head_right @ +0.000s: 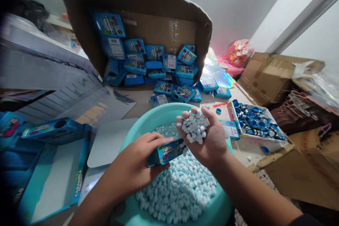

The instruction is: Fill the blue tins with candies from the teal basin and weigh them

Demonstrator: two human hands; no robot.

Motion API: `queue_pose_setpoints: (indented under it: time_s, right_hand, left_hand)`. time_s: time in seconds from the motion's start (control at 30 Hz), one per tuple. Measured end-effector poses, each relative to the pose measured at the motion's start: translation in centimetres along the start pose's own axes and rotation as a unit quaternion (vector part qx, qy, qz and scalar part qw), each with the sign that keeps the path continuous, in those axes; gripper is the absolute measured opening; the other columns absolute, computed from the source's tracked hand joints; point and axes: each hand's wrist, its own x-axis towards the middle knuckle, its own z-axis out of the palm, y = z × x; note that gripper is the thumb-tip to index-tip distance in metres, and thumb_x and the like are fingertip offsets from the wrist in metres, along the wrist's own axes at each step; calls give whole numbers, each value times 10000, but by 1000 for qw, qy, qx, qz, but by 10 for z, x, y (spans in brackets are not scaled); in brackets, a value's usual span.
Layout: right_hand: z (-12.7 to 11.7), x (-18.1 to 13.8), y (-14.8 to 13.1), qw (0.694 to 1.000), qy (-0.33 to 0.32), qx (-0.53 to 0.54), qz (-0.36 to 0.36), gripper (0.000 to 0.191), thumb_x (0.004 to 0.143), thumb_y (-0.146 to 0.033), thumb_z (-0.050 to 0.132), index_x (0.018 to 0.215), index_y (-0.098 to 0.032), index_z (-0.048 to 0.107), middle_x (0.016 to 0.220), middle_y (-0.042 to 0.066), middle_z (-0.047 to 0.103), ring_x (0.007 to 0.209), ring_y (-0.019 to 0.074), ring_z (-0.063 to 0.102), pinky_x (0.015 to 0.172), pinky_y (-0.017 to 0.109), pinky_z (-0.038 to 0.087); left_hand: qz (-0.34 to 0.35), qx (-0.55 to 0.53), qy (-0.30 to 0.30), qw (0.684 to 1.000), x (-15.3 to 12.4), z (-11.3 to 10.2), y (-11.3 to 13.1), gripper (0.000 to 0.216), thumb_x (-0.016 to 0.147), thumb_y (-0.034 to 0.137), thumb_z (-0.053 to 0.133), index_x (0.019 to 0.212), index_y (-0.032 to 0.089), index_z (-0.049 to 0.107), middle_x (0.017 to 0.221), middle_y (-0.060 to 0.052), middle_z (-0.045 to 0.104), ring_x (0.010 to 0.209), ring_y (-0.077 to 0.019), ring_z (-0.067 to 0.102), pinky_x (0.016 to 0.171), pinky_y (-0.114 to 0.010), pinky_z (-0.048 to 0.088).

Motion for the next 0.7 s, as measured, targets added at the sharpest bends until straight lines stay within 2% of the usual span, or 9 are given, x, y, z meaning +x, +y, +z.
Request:
queue_pose_setpoints:
  time_s: [0.37, 0.57, 0.7]
  right_hand:
    - [1, 0, 0, 1000, -18, -6, -1, 169, 814, -315, 651, 700, -195, 683, 743, 26, 718, 764, 157, 693, 796, 316, 586]
    - [2, -3, -2, 999, -27, -21, -10, 142, 794, -319, 673, 697, -217, 662, 747, 3, 704, 776, 154, 682, 788, 307, 577]
    - [1, -5, -4, 998, -45, -25, -22, 136, 796, -319, 674, 694, -234, 644, 758, -17, 698, 786, 148, 676, 781, 297, 567]
  left_hand:
    - [0, -12, 5, 1000, 0, -1, 1, 520, 827, 231, 673, 1327, 320, 557, 1166, -33, 621, 1068, -241, 565, 912, -440, 481]
    - [10, -24, 22, 999, 0, -1, 1, 527, 805, 172, 654, 1314, 270, 562, 1194, -53, 615, 1093, -240, 570, 931, -430, 492]
    - [34, -50, 39, 997, -2, -2, 2, 429, 829, 188, 638, 1250, 240, 573, 1199, -46, 637, 1120, -220, 583, 971, -403, 494]
